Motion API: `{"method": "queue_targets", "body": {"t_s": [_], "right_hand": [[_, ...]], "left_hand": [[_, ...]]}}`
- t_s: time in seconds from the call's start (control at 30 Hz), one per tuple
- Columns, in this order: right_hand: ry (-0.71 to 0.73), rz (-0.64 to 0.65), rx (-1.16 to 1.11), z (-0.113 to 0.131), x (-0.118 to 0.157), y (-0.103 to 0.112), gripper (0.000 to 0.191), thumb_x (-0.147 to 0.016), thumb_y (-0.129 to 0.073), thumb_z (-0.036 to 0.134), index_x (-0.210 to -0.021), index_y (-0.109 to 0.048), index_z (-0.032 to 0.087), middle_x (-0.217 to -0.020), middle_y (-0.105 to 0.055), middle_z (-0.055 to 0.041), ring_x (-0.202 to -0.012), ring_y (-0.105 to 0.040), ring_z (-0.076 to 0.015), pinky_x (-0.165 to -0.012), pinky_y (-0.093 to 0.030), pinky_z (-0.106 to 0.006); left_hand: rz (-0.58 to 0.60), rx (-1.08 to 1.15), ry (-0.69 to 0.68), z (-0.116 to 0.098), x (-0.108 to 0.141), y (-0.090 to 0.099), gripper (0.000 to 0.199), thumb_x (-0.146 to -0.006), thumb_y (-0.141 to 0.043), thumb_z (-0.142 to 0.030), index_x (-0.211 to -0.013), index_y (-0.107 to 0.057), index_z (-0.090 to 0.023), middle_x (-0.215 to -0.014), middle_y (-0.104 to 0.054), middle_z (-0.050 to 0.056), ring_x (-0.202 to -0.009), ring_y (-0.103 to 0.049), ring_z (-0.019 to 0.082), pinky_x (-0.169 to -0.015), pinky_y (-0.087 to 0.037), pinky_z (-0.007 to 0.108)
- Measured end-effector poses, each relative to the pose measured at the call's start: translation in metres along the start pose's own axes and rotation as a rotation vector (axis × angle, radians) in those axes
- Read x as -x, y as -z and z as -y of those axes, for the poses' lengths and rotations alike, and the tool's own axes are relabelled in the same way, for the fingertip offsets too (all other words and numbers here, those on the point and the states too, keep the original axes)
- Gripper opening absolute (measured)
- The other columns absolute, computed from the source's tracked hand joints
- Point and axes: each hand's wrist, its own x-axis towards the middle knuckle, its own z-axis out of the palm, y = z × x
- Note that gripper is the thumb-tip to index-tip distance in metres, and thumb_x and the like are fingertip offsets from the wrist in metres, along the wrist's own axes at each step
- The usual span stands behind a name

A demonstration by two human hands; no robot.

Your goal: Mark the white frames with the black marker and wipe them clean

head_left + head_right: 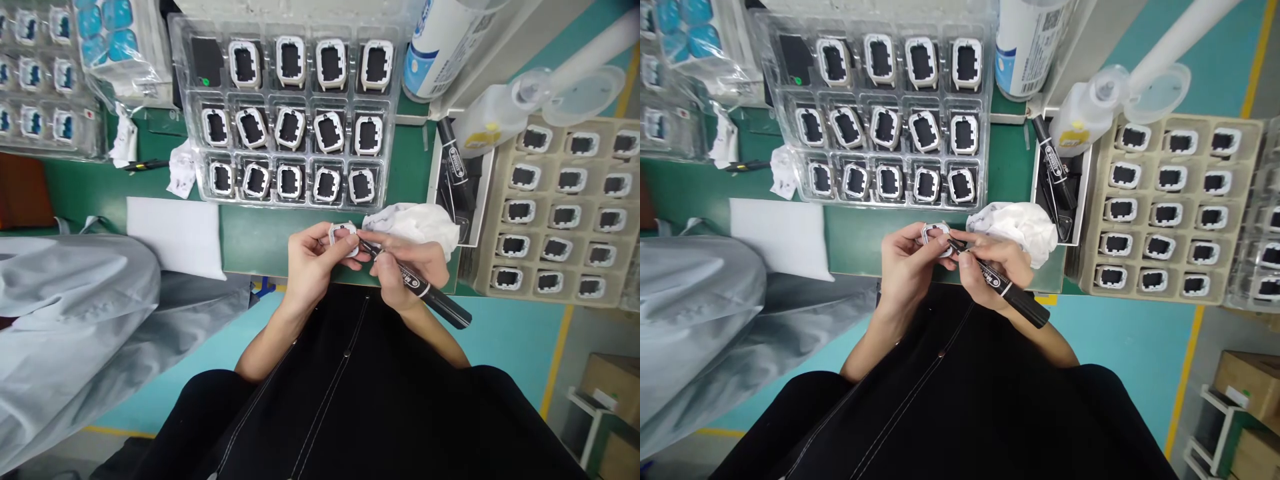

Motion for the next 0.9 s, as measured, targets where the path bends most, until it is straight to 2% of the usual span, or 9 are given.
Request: {"method": "queue_targets", "body": {"t_s": [0.2, 0.37, 0.5, 0.57, 0.7, 0.83, 0.9], "right_hand": [[0.012, -0.026, 0.072, -0.0058, 0.0045, 0.0010, 0.036, -0.112, -0.075, 0.060, -0.091, -0.066, 0.032, -0.083, -0.084, -0.0038, -0.107, -0.092, -0.0339, -0.091, -0.081, -0.056], [0.061, -0.078, 0.061, -0.0037, 0.0066, -0.0019, 0.026, -0.113, -0.077, 0.052, -0.101, -0.064, 0.033, -0.084, -0.084, 0.0006, -0.099, -0.093, -0.0314, -0.084, -0.082, -0.053], [0.065, -0.048, 0.076, -0.0053, 0.0060, -0.0015, 0.032, -0.114, -0.074, 0.054, -0.092, -0.063, 0.033, -0.077, -0.081, -0.0001, -0.107, -0.093, -0.0333, -0.088, -0.081, -0.054], [0.053, -0.029, 0.056, -0.0053, 0.0053, 0.0006, 0.032, -0.114, -0.075, 0.053, -0.092, -0.064, 0.033, -0.081, -0.082, -0.0016, -0.109, -0.093, -0.0338, -0.090, -0.081, -0.055], [0.073, -0.001, 0.082, -0.0020, 0.0027, 0.0026, 0.033, -0.116, -0.073, 0.050, -0.089, -0.064, 0.032, -0.081, -0.083, -0.0019, -0.108, -0.093, -0.0317, -0.087, -0.081, -0.049], [0.163, -0.063, 0.087, -0.0039, 0.0038, -0.0036, 0.031, -0.115, -0.074, 0.047, -0.091, -0.061, 0.032, -0.077, -0.081, 0.0013, -0.102, -0.094, -0.0296, -0.078, -0.080, -0.044], [0.167, -0.099, 0.080, -0.0090, 0.0067, -0.0062, 0.023, -0.114, -0.075, 0.046, -0.099, -0.064, 0.032, -0.084, -0.085, 0.0003, -0.100, -0.093, -0.0296, -0.078, -0.080, -0.045]], "left_hand": [[-0.028, -0.102, -0.034, 0.0044, 0.0015, -0.0011, 0.043, -0.079, -0.110, -0.053, -0.090, -0.086, -0.020, -0.077, -0.083, 0.002, -0.058, -0.079, 0.018, -0.059, -0.071, 0.031], [-0.038, -0.114, -0.053, 0.0046, 0.0045, -0.0042, 0.048, -0.078, -0.109, -0.060, -0.088, -0.085, -0.020, -0.077, -0.082, 0.002, -0.059, -0.077, 0.018, -0.063, -0.073, 0.033], [-0.043, -0.121, -0.055, 0.0035, 0.0054, -0.0044, 0.047, -0.078, -0.110, -0.059, -0.089, -0.086, -0.020, -0.078, -0.083, 0.002, -0.060, -0.077, 0.018, -0.064, -0.073, 0.033], [-0.039, -0.118, -0.059, 0.0031, 0.0052, -0.0042, 0.047, -0.079, -0.109, -0.061, -0.089, -0.087, -0.020, -0.079, -0.083, 0.002, -0.060, -0.078, 0.018, -0.064, -0.073, 0.033], [-0.029, -0.099, -0.073, 0.0039, 0.0048, -0.0030, 0.046, -0.081, -0.109, -0.060, -0.089, -0.087, -0.021, -0.078, -0.083, 0.002, -0.060, -0.077, 0.017, -0.064, -0.074, 0.033], [-0.031, -0.112, -0.070, 0.0057, 0.0052, -0.0007, 0.043, -0.083, -0.107, -0.058, -0.090, -0.088, -0.021, -0.080, -0.084, 0.002, -0.060, -0.078, 0.017, -0.065, -0.074, 0.032], [-0.026, -0.110, -0.077, 0.0062, 0.0048, -0.0006, 0.041, -0.084, -0.107, -0.057, -0.090, -0.088, -0.021, -0.080, -0.085, 0.002, -0.060, -0.078, 0.017, -0.064, -0.074, 0.032]]}}
